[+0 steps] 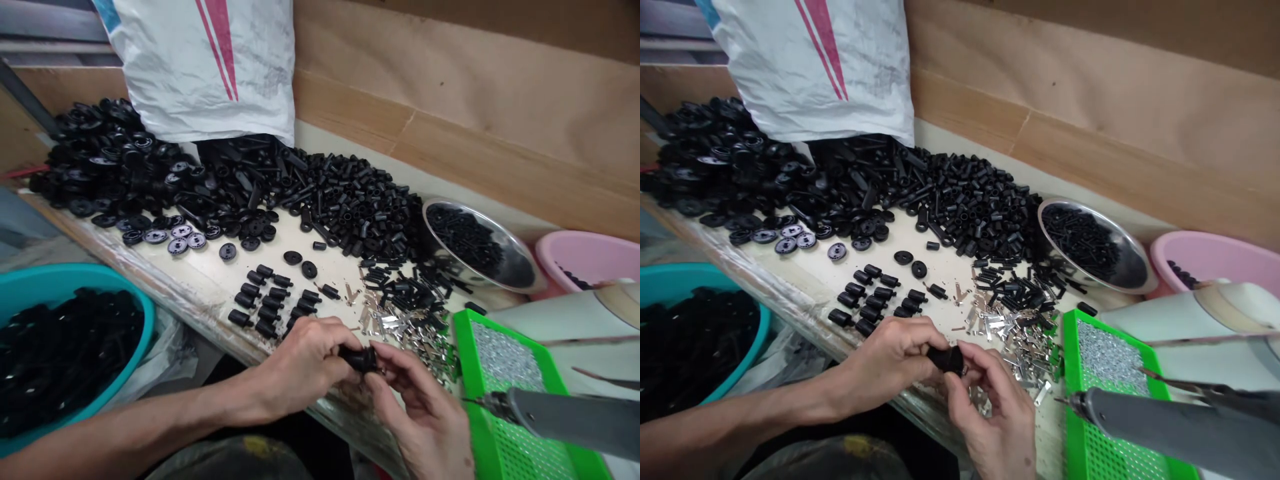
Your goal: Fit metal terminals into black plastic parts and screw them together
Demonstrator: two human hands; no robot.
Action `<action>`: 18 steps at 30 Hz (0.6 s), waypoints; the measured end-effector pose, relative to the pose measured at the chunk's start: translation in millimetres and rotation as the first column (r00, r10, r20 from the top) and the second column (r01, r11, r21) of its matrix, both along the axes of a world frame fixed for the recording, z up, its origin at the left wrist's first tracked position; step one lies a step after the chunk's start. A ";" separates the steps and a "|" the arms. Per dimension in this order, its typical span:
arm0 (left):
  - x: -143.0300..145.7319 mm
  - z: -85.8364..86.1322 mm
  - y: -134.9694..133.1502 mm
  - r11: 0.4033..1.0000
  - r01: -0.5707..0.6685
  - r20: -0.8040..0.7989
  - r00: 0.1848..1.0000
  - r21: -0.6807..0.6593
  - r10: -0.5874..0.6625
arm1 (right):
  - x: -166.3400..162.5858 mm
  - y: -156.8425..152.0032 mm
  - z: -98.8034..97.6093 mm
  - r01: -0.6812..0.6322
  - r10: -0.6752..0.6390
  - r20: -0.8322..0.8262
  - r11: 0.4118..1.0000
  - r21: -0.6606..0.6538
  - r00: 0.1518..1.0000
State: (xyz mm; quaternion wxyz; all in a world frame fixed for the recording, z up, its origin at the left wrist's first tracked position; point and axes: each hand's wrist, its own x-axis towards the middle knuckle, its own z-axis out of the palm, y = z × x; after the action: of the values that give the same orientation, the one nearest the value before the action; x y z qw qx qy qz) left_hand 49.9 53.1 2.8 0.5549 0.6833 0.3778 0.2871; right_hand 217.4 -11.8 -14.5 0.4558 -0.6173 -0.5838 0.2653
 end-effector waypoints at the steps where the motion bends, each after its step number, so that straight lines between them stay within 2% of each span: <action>1: 1.0 -1.0 -1.2 0.999 -0.035 -0.012 0.999 0.037 0.036 | -0.2 0.3 -0.2 0.002 -0.002 -0.002 1.000 0.000 1.000; 3: 0.7 -0.9 0.2 0.999 -0.017 -0.046 0.999 0.051 0.019 | 0.3 1.1 0.5 -0.013 0.013 0.025 1.000 0.014 1.000; 7: -6.1 5.4 11.5 0.974 0.227 -0.071 0.971 -0.021 -0.228 | 3.7 3.1 4.4 -0.150 0.143 0.144 0.988 0.039 0.979; 9: -8.0 7.0 14.0 0.965 0.260 -0.047 0.964 -0.039 -0.262 | 4.1 3.6 5.3 -0.167 0.159 0.162 0.985 0.033 0.974; 13: -3.5 -0.8 4.1 0.995 0.094 -0.007 0.996 -0.045 -0.094 | -0.4 3.8 2.0 -0.073 0.069 0.141 0.997 0.021 0.988; 18: 5.0 -14.4 -12.0 0.996 -0.059 -0.089 0.994 0.060 0.064 | -6.5 0.2 -13.5 0.004 -0.003 0.016 0.999 -0.034 1.000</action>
State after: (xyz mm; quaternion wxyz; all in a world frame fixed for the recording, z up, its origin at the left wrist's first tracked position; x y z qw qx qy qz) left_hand 54.9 41.2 -11.6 0.5083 0.6993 0.4150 0.2834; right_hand 210.9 -11.6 -28.0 0.4410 -0.6281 -0.5818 0.2693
